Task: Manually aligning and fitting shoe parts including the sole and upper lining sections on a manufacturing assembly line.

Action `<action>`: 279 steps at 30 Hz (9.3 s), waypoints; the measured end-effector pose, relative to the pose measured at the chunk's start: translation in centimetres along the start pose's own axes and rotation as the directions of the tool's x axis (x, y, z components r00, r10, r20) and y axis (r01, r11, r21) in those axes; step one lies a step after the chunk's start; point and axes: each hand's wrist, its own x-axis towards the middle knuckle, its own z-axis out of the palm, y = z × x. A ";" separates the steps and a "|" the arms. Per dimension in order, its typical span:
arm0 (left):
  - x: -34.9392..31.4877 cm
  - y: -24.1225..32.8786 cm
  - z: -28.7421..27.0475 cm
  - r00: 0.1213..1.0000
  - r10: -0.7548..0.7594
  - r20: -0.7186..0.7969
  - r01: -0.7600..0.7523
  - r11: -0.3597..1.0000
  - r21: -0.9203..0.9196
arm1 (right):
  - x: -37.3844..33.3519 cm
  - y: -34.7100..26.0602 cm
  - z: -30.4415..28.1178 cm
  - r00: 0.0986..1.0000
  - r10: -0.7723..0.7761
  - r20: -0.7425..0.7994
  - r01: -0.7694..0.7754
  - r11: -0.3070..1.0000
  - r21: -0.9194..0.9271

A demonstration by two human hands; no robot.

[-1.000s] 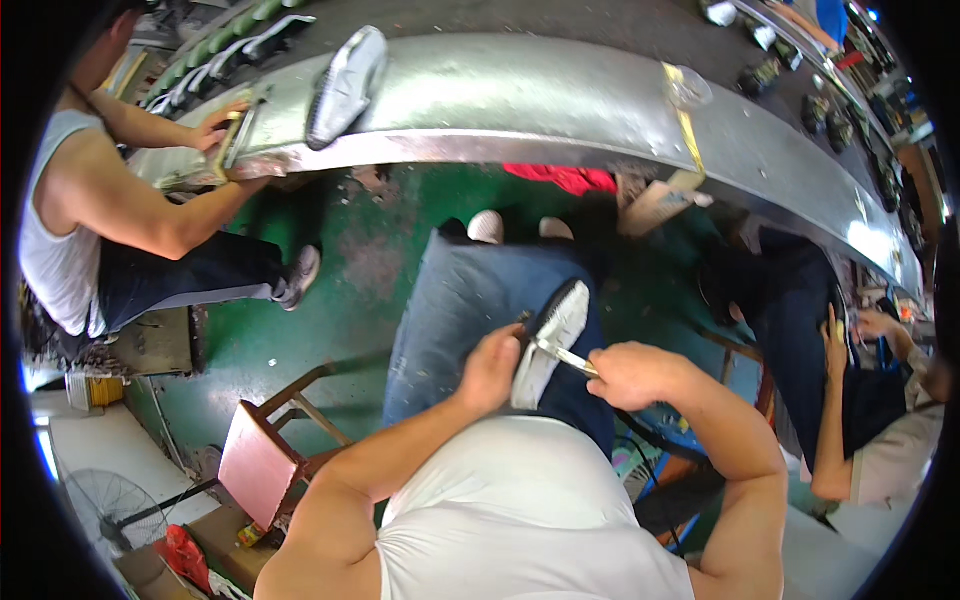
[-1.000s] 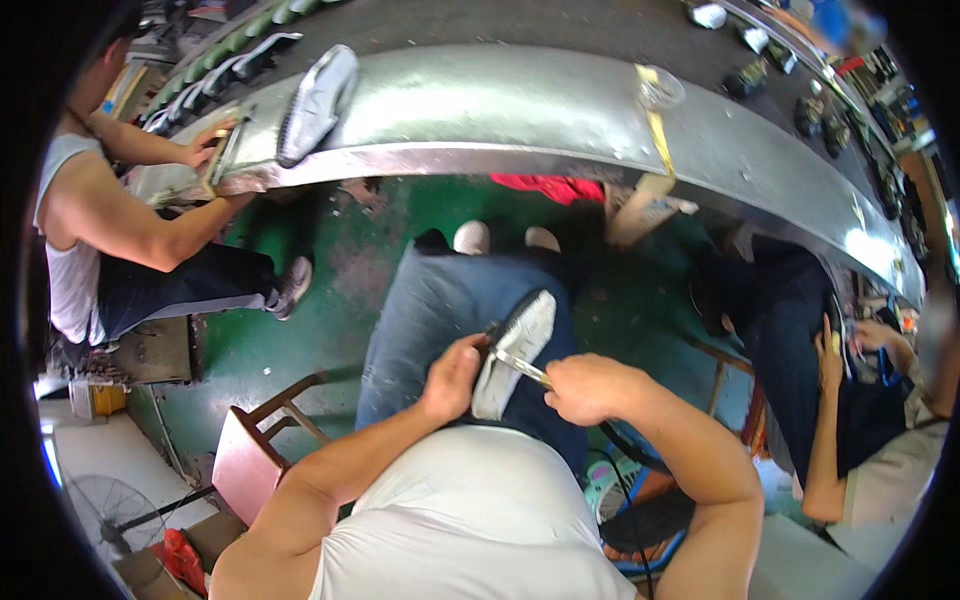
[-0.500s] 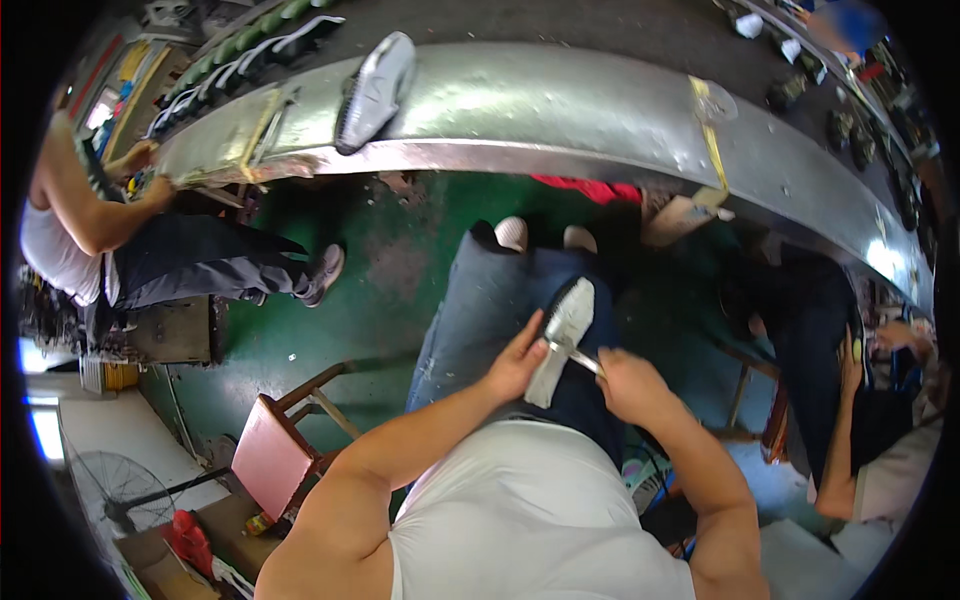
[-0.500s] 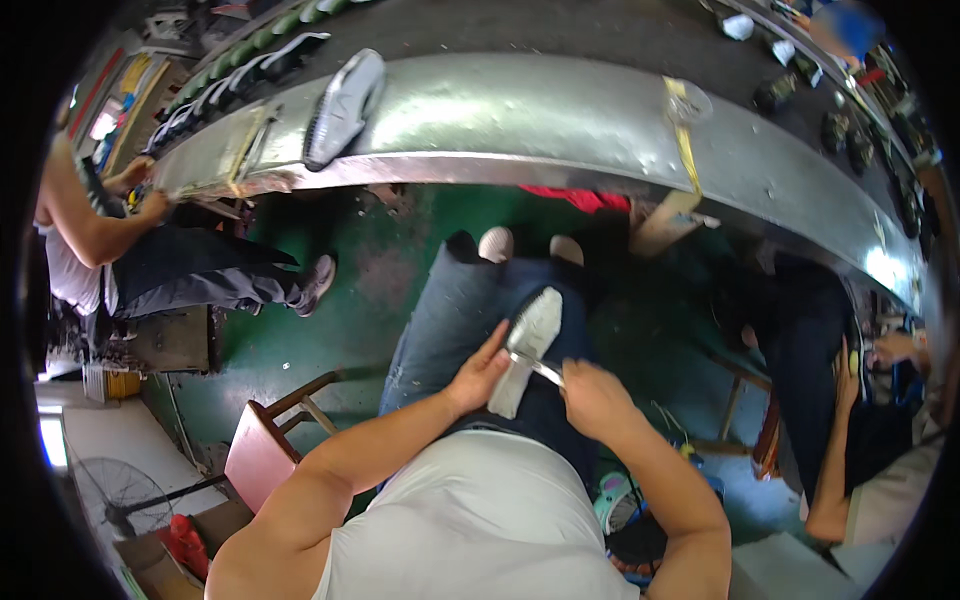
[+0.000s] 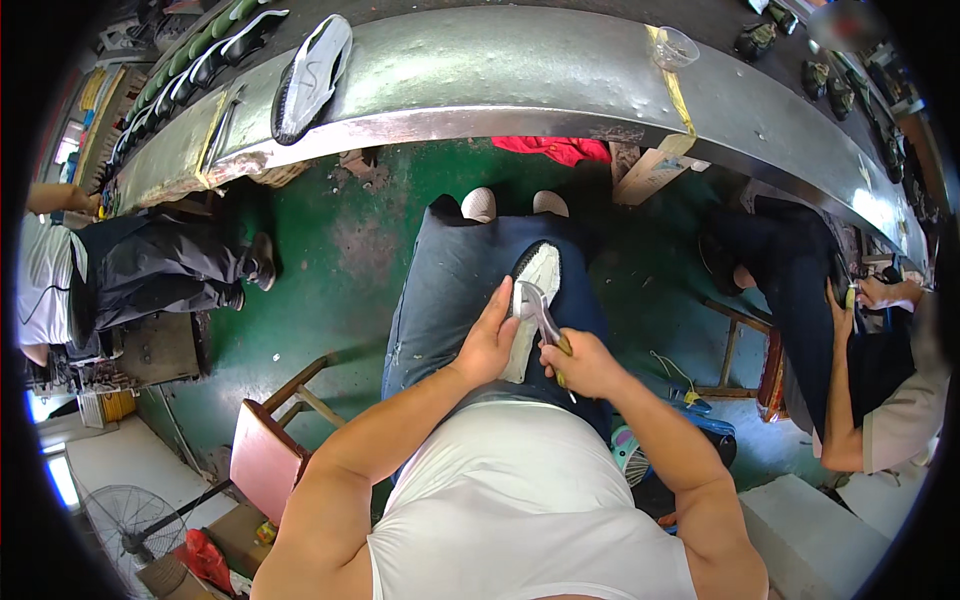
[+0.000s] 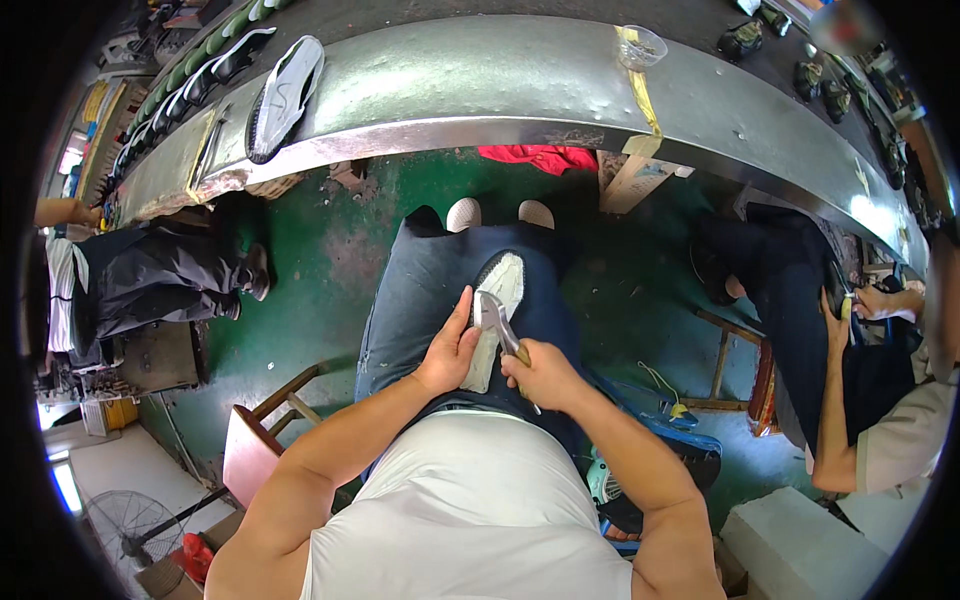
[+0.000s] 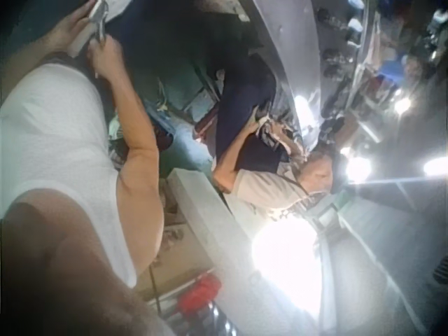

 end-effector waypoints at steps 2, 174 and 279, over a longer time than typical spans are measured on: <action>0.2 0.0 -0.2 0.994 0.110 -0.009 -0.107 0.983 0.150 | -0.7 1.0 0.6 0.995 -0.077 -0.062 0.075 0.997 -0.032; 4.5 -1.3 -7.5 0.989 -0.143 -0.025 0.121 0.907 -0.404 | 2.0 -10.6 -0.8 0.926 0.219 0.307 -0.275 0.949 0.153; 2.9 5.8 -7.8 0.804 0.554 0.214 -0.580 0.811 0.080 | -8.6 -0.6 -1.5 0.887 -0.441 0.140 0.341 0.417 -0.842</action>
